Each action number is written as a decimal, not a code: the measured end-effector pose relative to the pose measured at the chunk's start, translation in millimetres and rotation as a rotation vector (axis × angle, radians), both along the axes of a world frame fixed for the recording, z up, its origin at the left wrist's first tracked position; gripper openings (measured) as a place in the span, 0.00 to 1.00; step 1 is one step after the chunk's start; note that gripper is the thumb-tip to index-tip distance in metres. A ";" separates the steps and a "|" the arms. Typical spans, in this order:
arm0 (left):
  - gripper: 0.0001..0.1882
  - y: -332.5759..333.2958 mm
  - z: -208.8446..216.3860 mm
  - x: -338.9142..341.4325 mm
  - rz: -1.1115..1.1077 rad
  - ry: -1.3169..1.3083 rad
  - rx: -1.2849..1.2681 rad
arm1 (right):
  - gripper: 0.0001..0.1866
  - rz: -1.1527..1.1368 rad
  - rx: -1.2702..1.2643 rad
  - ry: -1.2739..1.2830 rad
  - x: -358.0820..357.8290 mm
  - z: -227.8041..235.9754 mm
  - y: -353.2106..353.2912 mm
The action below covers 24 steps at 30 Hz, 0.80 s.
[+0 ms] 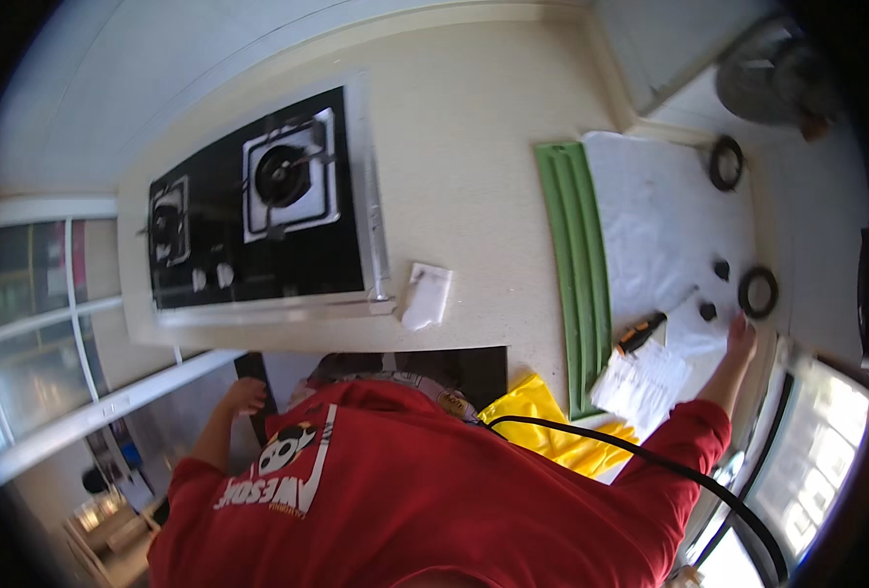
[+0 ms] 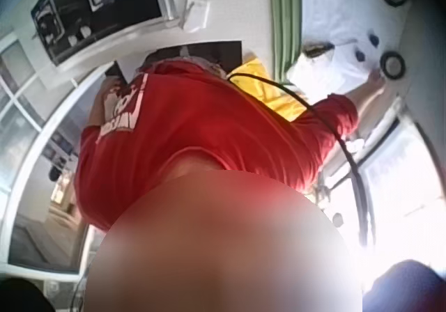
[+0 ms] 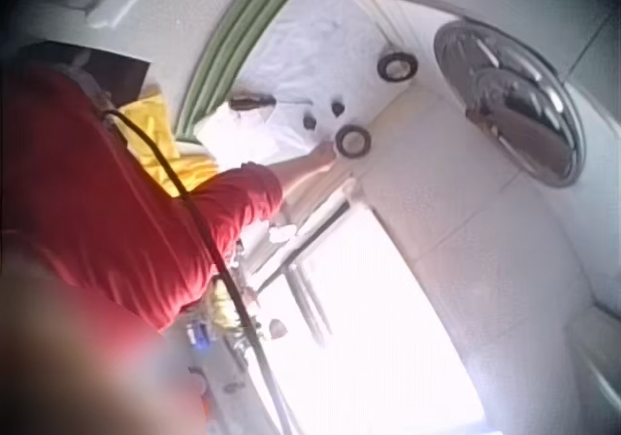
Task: The person removes yellow rubber gloves and places them on the counter. They then assemble a gas stove by placing the metal grate, burner caps, and burner bases onto the stovetop surface. The person handles the components one by one, positioning them carefully into place.
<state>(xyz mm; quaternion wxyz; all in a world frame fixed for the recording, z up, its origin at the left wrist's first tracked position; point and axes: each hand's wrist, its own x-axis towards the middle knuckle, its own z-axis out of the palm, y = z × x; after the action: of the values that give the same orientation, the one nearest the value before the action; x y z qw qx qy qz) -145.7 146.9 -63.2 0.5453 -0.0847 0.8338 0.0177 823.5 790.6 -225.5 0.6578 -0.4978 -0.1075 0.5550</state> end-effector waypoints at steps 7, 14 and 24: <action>0.20 -14.9 8.7 19.8 -0.001 -0.011 -0.054 | 0.14 -0.062 -0.166 -0.015 4.2 -10.2 25.0; 0.20 -0.8 -4.9 23.8 0.020 0.015 0.019 | 0.12 -0.020 -0.204 -0.330 -5.7 23.0 37.2; 0.15 130.9 90.1 39.7 -0.765 -0.147 0.087 | 0.17 -0.108 -0.001 -1.249 -104.4 111.7 -5.2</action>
<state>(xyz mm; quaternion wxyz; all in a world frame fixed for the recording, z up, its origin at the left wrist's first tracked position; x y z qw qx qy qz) -106.1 277.8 26.9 0.5740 0.2543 0.7622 -0.1577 719.1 785.3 -113.8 0.4976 -0.7332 -0.4462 0.1254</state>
